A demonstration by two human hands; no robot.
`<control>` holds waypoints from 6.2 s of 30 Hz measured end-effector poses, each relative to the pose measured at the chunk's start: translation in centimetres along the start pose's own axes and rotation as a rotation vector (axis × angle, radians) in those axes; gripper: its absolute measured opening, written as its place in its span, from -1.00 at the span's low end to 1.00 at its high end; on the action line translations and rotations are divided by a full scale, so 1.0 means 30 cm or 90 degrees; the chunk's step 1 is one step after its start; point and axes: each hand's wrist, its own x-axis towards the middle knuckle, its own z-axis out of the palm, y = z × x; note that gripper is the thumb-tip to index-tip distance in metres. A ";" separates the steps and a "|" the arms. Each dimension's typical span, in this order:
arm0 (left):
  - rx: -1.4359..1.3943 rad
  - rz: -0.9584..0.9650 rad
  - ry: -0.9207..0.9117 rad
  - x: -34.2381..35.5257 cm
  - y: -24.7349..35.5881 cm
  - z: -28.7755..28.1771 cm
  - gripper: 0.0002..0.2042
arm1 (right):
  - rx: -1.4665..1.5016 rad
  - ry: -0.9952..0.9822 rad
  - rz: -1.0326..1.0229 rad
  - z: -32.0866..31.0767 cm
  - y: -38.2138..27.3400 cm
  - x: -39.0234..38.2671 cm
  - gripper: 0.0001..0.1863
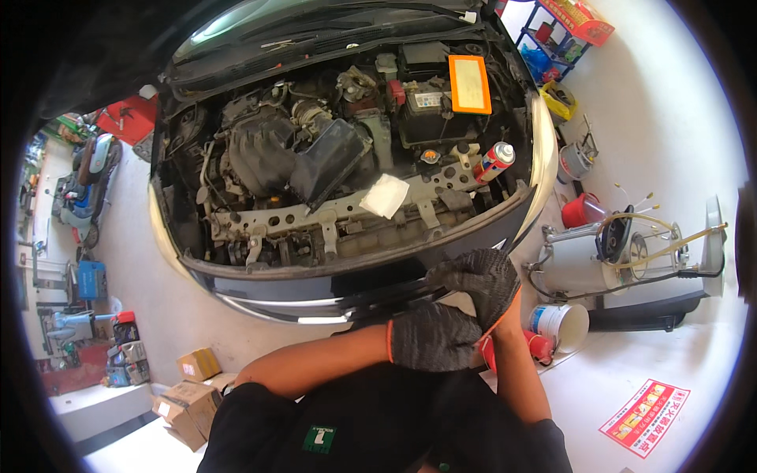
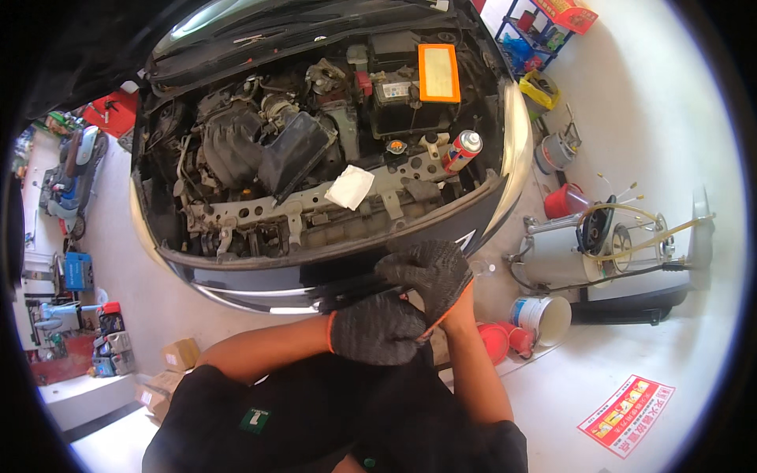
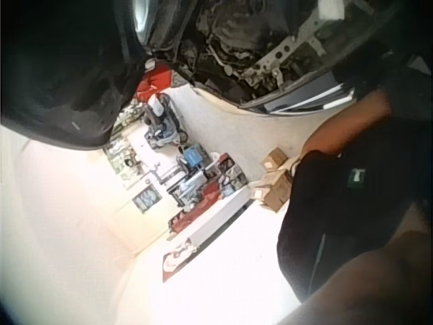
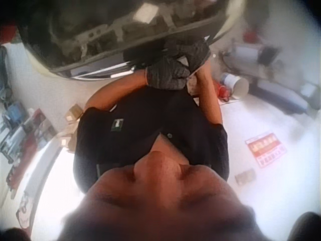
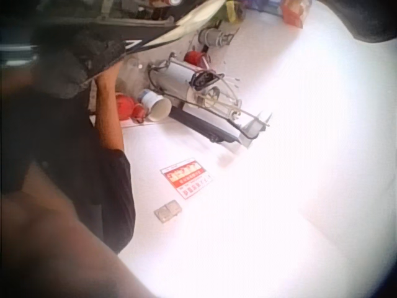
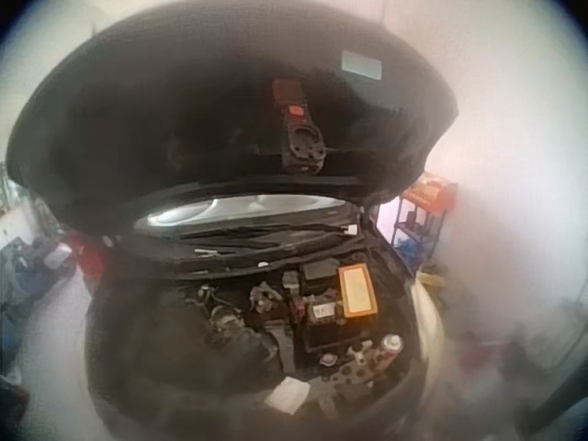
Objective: The person sprays cleaner into the throttle body of a car engine and wipes the component with a cloth.
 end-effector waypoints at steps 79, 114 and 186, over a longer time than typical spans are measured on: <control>0.120 -0.722 0.366 0.285 -1.414 -1.539 -0.51 | 0.267 0.468 0.175 -0.097 0.909 0.628 -0.23; 0.084 -0.646 0.314 0.206 -1.408 -1.574 -0.44 | 0.787 0.105 0.278 0.220 0.910 1.293 -0.29; 0.502 -0.430 0.366 0.027 -1.189 -1.383 -0.67 | 0.150 0.516 0.083 0.032 0.945 1.011 -0.35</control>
